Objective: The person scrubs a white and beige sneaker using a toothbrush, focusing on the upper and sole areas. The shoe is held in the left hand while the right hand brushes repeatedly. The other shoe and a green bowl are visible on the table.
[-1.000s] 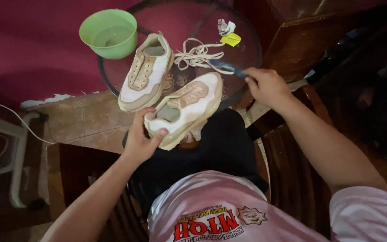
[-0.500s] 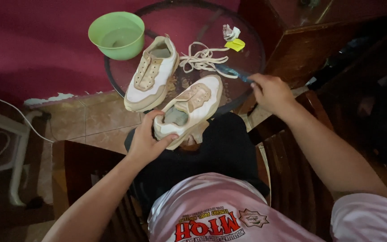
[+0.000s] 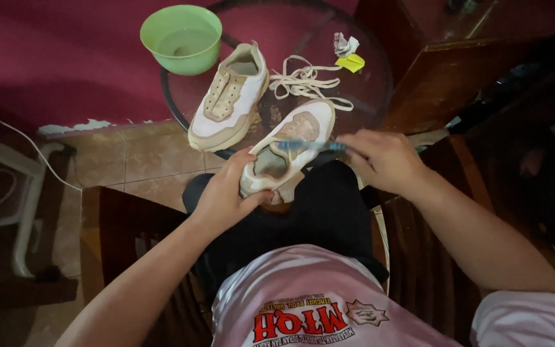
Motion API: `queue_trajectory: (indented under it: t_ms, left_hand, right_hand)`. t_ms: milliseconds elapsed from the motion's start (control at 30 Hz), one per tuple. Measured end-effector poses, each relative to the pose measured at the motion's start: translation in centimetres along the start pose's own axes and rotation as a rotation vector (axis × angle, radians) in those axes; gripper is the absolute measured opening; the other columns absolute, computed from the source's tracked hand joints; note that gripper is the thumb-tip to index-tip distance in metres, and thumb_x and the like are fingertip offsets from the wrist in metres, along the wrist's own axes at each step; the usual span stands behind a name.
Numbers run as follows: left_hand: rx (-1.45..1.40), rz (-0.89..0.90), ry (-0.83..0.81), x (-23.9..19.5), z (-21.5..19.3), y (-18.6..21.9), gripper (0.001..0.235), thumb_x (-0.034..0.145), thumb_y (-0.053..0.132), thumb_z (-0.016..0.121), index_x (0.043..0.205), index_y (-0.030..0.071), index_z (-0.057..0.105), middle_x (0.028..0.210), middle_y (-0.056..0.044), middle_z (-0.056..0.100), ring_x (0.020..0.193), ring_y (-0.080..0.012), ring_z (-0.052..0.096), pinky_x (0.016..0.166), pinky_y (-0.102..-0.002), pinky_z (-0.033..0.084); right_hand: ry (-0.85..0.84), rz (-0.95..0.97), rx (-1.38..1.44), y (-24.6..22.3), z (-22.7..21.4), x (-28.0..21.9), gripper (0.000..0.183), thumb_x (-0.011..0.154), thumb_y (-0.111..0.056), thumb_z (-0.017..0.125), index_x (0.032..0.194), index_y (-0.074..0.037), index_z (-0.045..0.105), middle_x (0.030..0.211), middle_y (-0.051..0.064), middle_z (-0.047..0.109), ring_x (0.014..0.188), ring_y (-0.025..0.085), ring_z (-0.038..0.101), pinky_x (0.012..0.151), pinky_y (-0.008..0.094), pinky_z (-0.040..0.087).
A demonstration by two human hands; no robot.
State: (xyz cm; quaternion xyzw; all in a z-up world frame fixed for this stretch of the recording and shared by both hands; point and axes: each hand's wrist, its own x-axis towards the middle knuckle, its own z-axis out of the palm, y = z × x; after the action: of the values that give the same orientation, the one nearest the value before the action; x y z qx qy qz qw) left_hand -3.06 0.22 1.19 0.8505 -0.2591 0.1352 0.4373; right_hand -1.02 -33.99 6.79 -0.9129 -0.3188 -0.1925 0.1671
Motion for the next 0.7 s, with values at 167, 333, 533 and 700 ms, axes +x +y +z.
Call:
queue_trajectory:
  t_ms: [167, 333, 533, 700]
  left_hand:
    - [0.059, 0.037, -0.013, 0.0, 0.2, -0.8, 0.069, 0.082, 0.035, 0.085, 0.134, 0.007, 0.049, 0.146, -0.023, 0.053, 0.115, -0.047, 0.063, 0.093, -0.054, 0.057]
    - [0.08, 0.137, -0.047, 0.5, -0.3, -0.7, 0.065, 0.082, 0.03, 0.085, 0.13, 0.005, 0.05, 0.146, -0.024, 0.052, 0.115, -0.0481, 0.063, 0.096, -0.056, 0.055]
    - [0.332, 0.255, -0.088, 1.2, -1.4, -2.3, 0.058, 0.083, 0.037, 0.084, 0.127, 0.011, 0.055, 0.143, -0.019, 0.053, 0.107, -0.0416, 0.067, 0.096, -0.052, 0.056]
    - [0.384, 0.212, -0.184, 3.0, -2.1, -4.1, 0.048, 0.089, 0.029, 0.072, 0.134, 0.02, 0.057, 0.149, -0.021, 0.043, 0.116, -0.0516, 0.062, 0.095, -0.056, 0.056]
  right_hand:
    - [-0.021, -0.097, -0.246, 3.7, -0.4, 0.3, 0.023, 0.096, -0.011, 0.063, 0.115, -0.013, 0.075, 0.087, 0.008, 0.072, 0.077, 0.029, 0.07, 0.065, 0.041, 0.059]
    - [-0.035, -0.005, -0.213, 4.1, -2.1, 0.5, 0.023, 0.097, -0.014, 0.065, 0.116, -0.015, 0.077, 0.084, 0.002, 0.071, 0.075, 0.024, 0.069, 0.064, 0.034, 0.056]
    - [-0.103, -0.029, -0.187, 0.9, -4.1, 2.0, 0.019, 0.097, -0.012, 0.064, 0.111, -0.011, 0.078, 0.078, 0.008, 0.071, 0.068, 0.027, 0.067, 0.057, 0.038, 0.054]
    - [-0.245, 0.007, -0.38, 0.4, -3.6, 3.6, 0.019, 0.1, -0.028, 0.062, 0.11, -0.022, 0.076, 0.074, 0.005, 0.068, 0.067, 0.028, 0.067, 0.058, 0.041, 0.054]
